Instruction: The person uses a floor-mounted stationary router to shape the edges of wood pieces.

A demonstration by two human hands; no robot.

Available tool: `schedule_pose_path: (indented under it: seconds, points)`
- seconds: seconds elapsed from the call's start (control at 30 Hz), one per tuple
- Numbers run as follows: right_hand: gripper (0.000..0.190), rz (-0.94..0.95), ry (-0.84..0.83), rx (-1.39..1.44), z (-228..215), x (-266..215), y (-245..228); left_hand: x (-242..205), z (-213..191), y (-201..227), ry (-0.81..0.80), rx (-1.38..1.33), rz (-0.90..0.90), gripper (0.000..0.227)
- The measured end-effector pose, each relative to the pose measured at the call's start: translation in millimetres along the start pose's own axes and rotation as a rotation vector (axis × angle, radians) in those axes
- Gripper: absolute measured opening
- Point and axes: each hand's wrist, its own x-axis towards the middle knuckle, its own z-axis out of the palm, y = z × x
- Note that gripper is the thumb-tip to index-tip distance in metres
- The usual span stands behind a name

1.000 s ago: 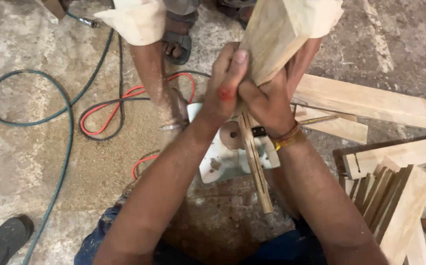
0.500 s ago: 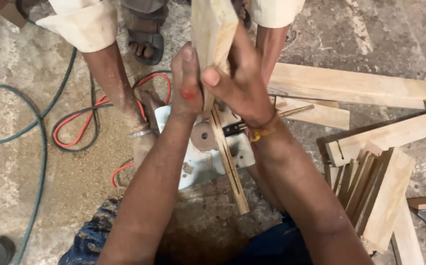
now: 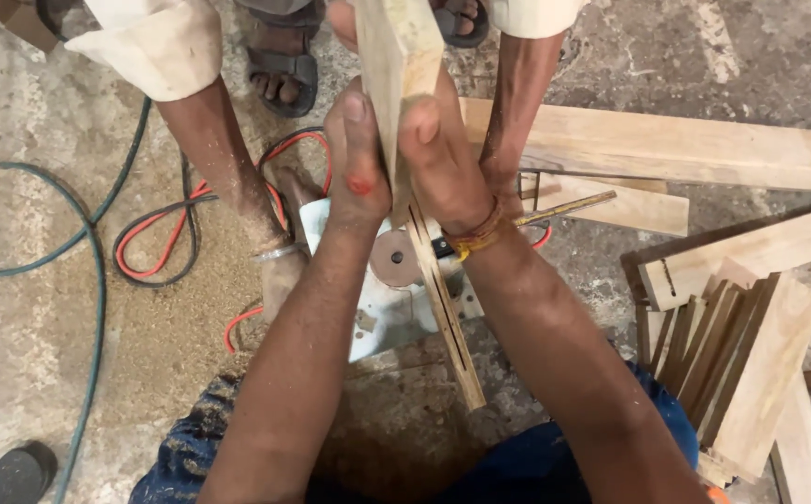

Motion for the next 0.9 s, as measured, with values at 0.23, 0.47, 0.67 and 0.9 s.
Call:
schedule_pose_path:
  seconds: [0.23,0.47,0.67,0.9]
  points:
    - [0.099,-0.009,-0.003,-0.195,1,0,2,0,-1,-3,0.011,-0.046,0.056,0.081]
    - [0.091,-0.029,-0.056,-0.137,-3,-6,2,0,3,-2,0.007,-0.171,-0.025,0.084]
    - [0.071,0.062,0.020,-0.197,-10,-5,15,-1,-1,-24,-0.014,-0.139,0.036,0.077]
    - [0.063,-0.099,0.021,-0.156,-4,-2,11,-2,0,-18,-0.007,-0.147,-0.039,0.068]
